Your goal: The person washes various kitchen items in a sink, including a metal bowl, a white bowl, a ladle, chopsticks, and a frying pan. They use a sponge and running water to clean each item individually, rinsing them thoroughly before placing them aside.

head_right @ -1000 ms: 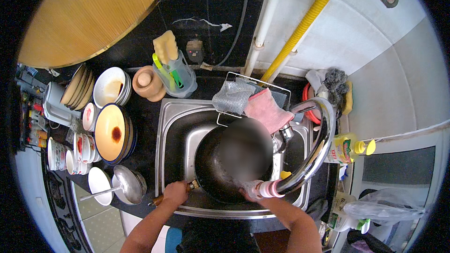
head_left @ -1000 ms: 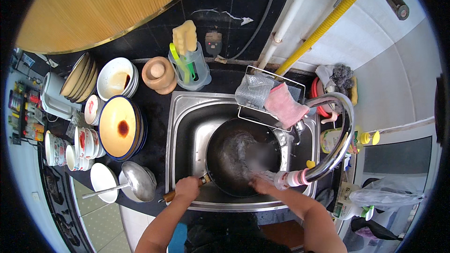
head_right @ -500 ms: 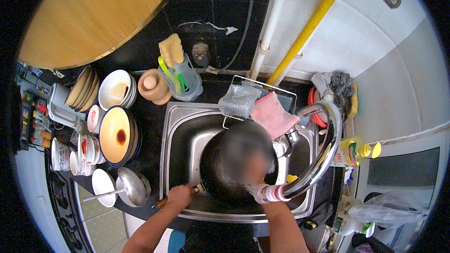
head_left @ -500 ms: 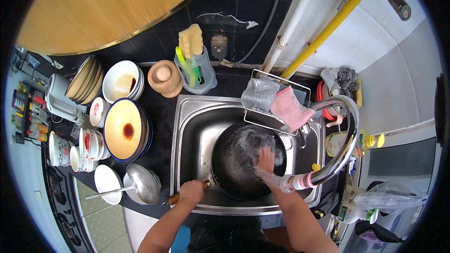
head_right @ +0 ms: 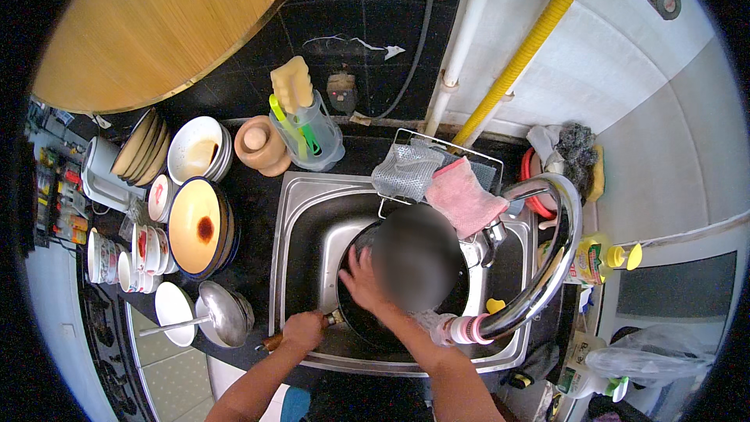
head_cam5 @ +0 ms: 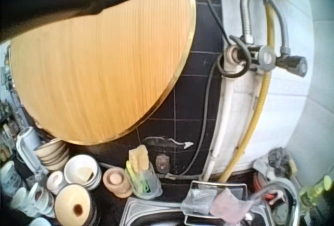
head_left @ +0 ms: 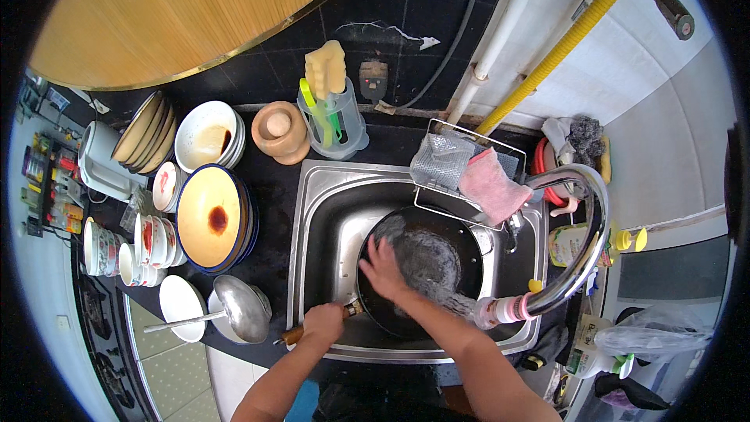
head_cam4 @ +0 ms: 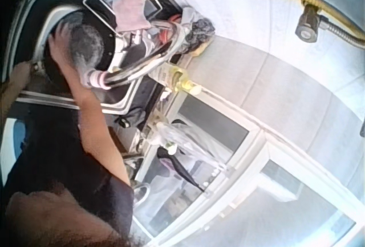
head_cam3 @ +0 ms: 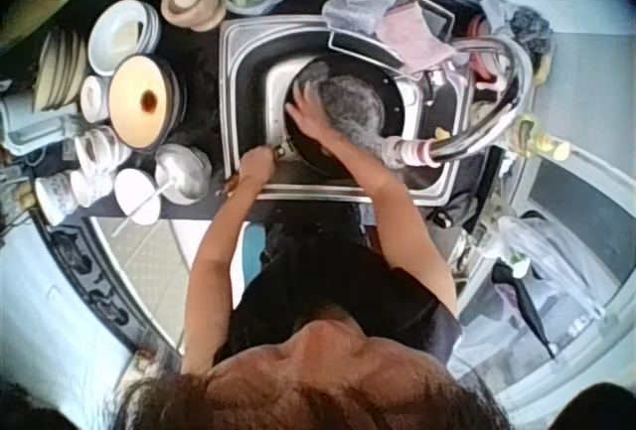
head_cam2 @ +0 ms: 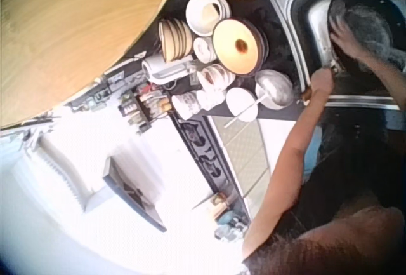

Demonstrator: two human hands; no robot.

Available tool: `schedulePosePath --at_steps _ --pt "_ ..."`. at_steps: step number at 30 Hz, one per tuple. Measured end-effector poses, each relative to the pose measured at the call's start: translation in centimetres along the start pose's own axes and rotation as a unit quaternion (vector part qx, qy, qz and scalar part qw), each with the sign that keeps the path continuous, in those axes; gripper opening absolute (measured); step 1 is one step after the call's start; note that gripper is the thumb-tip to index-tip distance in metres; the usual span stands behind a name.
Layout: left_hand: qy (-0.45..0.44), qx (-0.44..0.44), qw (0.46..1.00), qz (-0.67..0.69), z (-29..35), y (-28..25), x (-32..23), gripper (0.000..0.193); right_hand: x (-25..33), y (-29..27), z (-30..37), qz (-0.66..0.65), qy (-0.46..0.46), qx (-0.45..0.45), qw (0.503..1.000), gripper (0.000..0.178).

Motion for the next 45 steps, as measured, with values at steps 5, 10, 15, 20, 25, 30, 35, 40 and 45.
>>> schedulePosePath --at_steps 5,10,15,20,25,30,35,40,45 --pt "0.006 0.002 1.000 -0.017 0.4 -0.6 -0.5 0.014 -6.4 -5.0 -1.9 0.118 0.075 -0.040 0.989 0.052" --pt "-0.006 0.018 1.000 -0.016 0.2 -0.3 -0.2 0.014 -13.4 -3.0 6.6 0.231 0.132 -0.068 0.961 0.045" --pt "0.005 0.014 1.000 0.003 0.8 -1.0 -1.1 0.015 -9.5 0.0 9.3 -0.084 0.240 0.115 0.960 0.024" --pt "0.004 0.014 1.000 -0.007 0.4 -0.6 -0.5 0.014 1.9 -7.6 2.6 -0.174 -0.001 -0.110 0.979 0.031" --pt "-0.012 0.003 1.000 0.000 0.4 -1.3 -0.9 0.013 0.0 -5.7 -3.3 -0.080 0.003 -0.058 0.995 0.025" --pt "-0.006 0.030 1.000 0.001 0.9 -0.9 -1.0 0.015 -10.9 -9.2 -4.5 0.016 0.126 -0.195 0.972 0.026" --pt "-0.019 0.050 0.999 0.000 0.8 -0.6 -1.7 0.016 -9.1 -10.4 -3.2 0.068 0.098 -0.319 0.940 0.027" --pt "-0.009 0.033 0.999 0.006 0.9 -0.4 -1.5 0.017 -8.7 -7.3 -4.3 0.040 0.041 -0.225 0.973 0.028" --pt "0.002 0.033 0.999 0.005 1.1 -1.2 -1.6 0.018 -14.0 -12.6 0.8 0.280 0.124 -0.139 0.942 0.015"
Point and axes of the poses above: each hand's wrist, its own z-axis away from the middle knuckle, its own y-axis out of the palm, x = y × z, the point moved 8 cm from there along -z, towards the middle knuckle, and after that the axes turned 11 degrees about z, right-handed, at the moved point
